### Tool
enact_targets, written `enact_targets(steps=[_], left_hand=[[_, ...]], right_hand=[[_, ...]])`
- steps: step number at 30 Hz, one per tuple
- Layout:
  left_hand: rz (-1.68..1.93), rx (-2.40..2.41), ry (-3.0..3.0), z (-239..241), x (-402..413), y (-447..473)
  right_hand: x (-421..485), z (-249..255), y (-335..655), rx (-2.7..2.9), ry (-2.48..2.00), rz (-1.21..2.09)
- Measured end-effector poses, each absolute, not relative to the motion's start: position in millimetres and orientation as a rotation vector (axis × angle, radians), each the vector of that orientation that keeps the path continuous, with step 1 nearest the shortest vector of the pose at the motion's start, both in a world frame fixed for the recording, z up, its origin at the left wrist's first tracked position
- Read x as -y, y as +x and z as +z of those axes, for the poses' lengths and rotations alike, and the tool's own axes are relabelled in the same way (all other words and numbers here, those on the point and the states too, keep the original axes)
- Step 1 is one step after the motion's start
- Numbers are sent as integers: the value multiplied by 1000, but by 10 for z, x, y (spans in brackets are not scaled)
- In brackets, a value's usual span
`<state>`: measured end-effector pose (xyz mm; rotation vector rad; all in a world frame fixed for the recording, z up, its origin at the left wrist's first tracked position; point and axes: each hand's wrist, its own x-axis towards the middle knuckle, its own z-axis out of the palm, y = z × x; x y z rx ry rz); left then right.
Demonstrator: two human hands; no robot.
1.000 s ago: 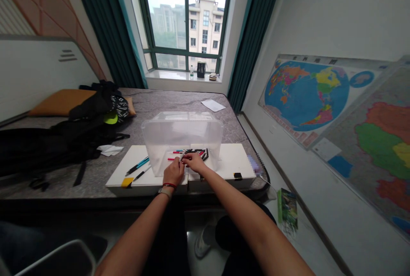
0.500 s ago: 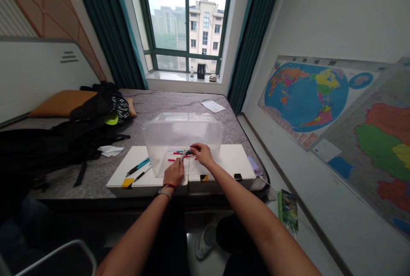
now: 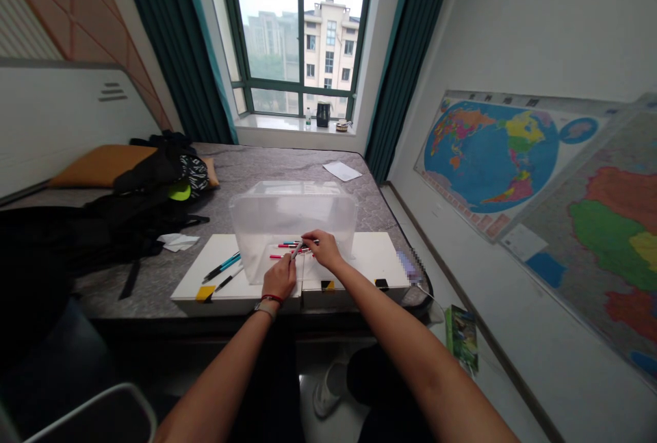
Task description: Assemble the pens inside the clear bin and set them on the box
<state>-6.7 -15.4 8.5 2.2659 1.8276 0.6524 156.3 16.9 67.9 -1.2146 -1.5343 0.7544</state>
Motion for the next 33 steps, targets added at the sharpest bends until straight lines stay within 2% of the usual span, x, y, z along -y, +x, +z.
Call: enact_targets(steps=[7,16,23,28,33], left_hand=[[692,-1816,2255,71,149,-78],[778,-1775,2276,24,134,-96],[848,-1751,2313,15,138,-96],[862,-1792,2292,-16,127,-108],[908,-1779,2292,-49,107,-120]], right_hand=[[-144,721,1527,1536,-1190,844],[-221,781,1582,1810,-1191,802],[-401,1054,1598,2148,-1206,739],[-559,1202,1639,2338,-1471,479],[-598,1034,1666,2596,-1812,380]])
